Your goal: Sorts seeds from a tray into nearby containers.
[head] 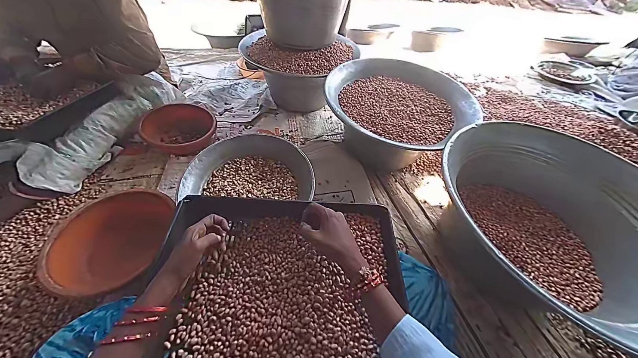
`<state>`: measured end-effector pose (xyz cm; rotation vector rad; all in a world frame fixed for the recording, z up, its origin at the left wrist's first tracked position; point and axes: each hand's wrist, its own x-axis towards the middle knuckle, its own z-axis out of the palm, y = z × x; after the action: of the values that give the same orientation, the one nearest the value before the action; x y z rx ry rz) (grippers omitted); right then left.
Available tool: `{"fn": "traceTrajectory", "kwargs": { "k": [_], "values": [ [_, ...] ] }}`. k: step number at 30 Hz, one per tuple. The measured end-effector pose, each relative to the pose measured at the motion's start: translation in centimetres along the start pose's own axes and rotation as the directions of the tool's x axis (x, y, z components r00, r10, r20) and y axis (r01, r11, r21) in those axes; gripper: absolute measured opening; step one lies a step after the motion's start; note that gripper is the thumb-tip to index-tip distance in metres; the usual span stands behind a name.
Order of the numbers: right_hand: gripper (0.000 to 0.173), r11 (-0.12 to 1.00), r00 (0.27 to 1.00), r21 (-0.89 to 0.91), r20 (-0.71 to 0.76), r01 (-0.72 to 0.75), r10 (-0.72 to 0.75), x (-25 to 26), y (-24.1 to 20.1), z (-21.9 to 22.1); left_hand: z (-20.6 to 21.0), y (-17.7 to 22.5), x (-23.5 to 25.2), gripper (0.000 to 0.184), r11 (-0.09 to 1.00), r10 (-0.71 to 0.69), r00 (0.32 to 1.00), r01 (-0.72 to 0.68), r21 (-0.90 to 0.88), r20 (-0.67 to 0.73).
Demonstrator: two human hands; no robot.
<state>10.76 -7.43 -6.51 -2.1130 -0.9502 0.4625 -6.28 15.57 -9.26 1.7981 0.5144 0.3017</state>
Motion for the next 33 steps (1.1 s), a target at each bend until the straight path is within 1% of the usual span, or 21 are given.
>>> {"fn": "traceTrajectory", "kwargs": {
  "k": [1,2,4,6,8,10,14,16,18,20,21,22,23,24,25,26,27,28,29,30,33],
  "values": [
    [0.023,0.992,1.0,0.123,-0.026,0.013,-0.01,-0.3,0.2,0.0,-0.3,0.2,-0.6,0.024,1.0,-0.007,1.0,0.007,-0.001,0.029],
    [0.019,0.978,1.0,0.208,-0.027,0.015,-0.009,-0.6,0.1,0.1,-0.5,0.5,-1.2,0.027,0.996,-0.014,0.999,0.009,0.091,0.053],
    [0.017,0.967,0.999,0.253,0.036,-0.003,-0.007,-1.2,-0.3,0.7,-0.3,1.3,-2.6,0.02,0.911,-0.057,0.994,0.012,0.412,0.097],
    [0.019,0.988,0.989,0.152,0.142,0.019,-0.041,-1.4,-1.1,1.8,0.9,1.3,-3.8,0.014,0.759,-0.047,0.993,-0.033,0.65,0.105],
    [0.022,0.994,0.967,-0.014,0.233,0.105,-0.099,-1.3,-2.1,3.2,1.8,1.2,-4.5,0.017,0.649,-0.04,0.991,-0.073,0.757,0.13],
    [0.023,0.971,0.941,-0.139,0.309,0.192,-0.141,-1.0,-3.1,4.7,2.4,1.0,-5.0,0.02,0.599,-0.033,0.99,-0.09,0.795,0.138],
    [0.023,0.902,0.898,-0.299,0.403,0.311,-0.175,-0.4,-4.2,7.2,3.0,0.1,-5.3,0.02,0.564,0.069,0.991,-0.135,0.815,0.116],
    [0.024,0.871,0.886,-0.359,0.434,0.334,-0.161,-0.3,-4.2,7.9,2.8,0.0,-5.3,0.022,0.57,0.078,0.989,-0.145,0.809,0.123],
    [0.024,0.872,0.889,-0.351,0.421,0.341,-0.178,-0.2,-3.7,8.4,2.2,0.5,-5.3,0.021,0.599,0.043,0.99,-0.13,0.79,0.131],
    [0.022,0.887,0.897,-0.316,0.393,0.337,-0.201,-0.2,-3.0,8.7,1.3,1.0,-5.8,0.016,0.687,0.021,0.983,-0.145,0.712,0.18],
    [0.021,0.897,0.901,-0.295,0.381,0.329,-0.206,-0.3,-2.7,8.7,0.4,1.4,-6.3,0.013,0.768,-0.002,0.96,-0.178,0.615,0.281],
    [0.02,0.908,0.905,-0.273,0.372,0.319,-0.206,-0.3,-2.4,8.6,-0.6,1.6,-6.8,0.009,0.865,-0.014,0.895,-0.212,0.455,0.445],
    [0.02,0.918,0.908,-0.253,0.368,0.306,-0.201,-0.3,-2.2,8.5,-1.5,1.7,-7.2,0.01,0.945,0.025,0.776,-0.224,0.237,0.631],
    [0.021,0.925,0.91,-0.242,0.367,0.293,-0.193,-0.3,-2.2,8.3,-1.8,1.7,-7.7,0.013,0.981,0.093,0.65,-0.191,0.044,0.754],
    [0.022,0.93,0.912,-0.234,0.365,0.284,-0.187,-0.2,-2.1,8.3,-1.7,1.9,-8.2,0.015,0.982,0.138,0.615,-0.185,-0.027,0.776],
    [0.022,0.934,0.914,-0.229,0.364,0.273,-0.178,-0.1,-2.1,8.1,-1.2,2.3,-8.8,0.013,0.968,0.146,0.692,-0.246,0.041,0.707],
    [0.023,0.937,0.916,-0.234,0.367,0.26,-0.163,0.0,-2.2,7.9,-0.3,2.3,-9.3,0.011,0.919,0.152,0.801,-0.33,0.215,0.578],
    [0.024,0.938,0.918,-0.243,0.368,0.248,-0.147,0.1,-2.3,7.6,0.7,2.0,-9.4,0.012,0.835,0.176,0.874,-0.377,0.402,0.454],
    [0.025,0.939,0.923,-0.251,0.362,0.235,-0.134,0.1,-2.5,7.1,1.6,1.5,-9.3,0.014,0.753,0.204,0.906,-0.388,0.532,0.371],
    [0.026,0.943,0.931,-0.252,0.345,0.219,-0.124,-0.1,-2.8,6.5,2.4,0.9,-9.2,0.016,0.682,0.235,0.915,-0.395,0.615,0.328],
    [0.025,0.956,0.96,-0.239,0.258,0.169,-0.105,-1.4,-3.0,4.1,4.2,-0.5,-9.2,0.016,0.546,0.275,0.908,-0.417,0.726,0.315]
  ]
}}
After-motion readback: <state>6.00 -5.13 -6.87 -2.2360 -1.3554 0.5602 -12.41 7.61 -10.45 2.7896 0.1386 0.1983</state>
